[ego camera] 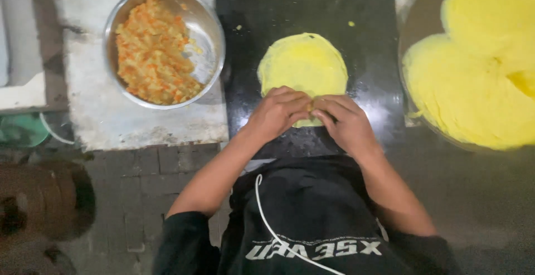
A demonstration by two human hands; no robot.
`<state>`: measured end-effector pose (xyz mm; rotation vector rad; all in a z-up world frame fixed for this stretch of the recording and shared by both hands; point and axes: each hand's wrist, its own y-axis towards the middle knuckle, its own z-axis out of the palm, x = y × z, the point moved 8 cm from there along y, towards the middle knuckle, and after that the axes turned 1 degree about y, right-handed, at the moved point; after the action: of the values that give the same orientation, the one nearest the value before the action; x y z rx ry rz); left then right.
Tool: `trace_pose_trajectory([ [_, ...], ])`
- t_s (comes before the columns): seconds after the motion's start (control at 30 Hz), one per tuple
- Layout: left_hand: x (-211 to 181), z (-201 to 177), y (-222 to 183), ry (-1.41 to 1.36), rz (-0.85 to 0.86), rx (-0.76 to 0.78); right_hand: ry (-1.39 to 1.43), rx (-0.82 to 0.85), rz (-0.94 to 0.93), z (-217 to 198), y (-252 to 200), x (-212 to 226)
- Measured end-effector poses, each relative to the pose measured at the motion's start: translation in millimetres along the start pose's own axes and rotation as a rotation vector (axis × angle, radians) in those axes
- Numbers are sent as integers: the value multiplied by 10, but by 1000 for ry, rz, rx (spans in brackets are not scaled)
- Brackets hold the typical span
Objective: The person is assembling spring rolls by placing filling on yellow wrappers and rolling them up.
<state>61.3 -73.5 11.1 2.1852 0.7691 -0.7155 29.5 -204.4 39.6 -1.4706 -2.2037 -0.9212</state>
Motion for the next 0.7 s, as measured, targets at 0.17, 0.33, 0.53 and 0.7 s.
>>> trace_pose_trajectory([
  [0.17,103,-149,-170,48,-41,-70,-4,-22,-41,93,-20,-93],
  [0.33,260,-66,-265,77,-14,-78,-89,-17,-24,67,-41,-33],
  [0.53,145,-319,-230,-119,-108,36,-150,-24,-58,39,-60,-37],
  [0.7,84,-429,-178,43,-44,19,-45,-89,-59,-6,-62,-79],
])
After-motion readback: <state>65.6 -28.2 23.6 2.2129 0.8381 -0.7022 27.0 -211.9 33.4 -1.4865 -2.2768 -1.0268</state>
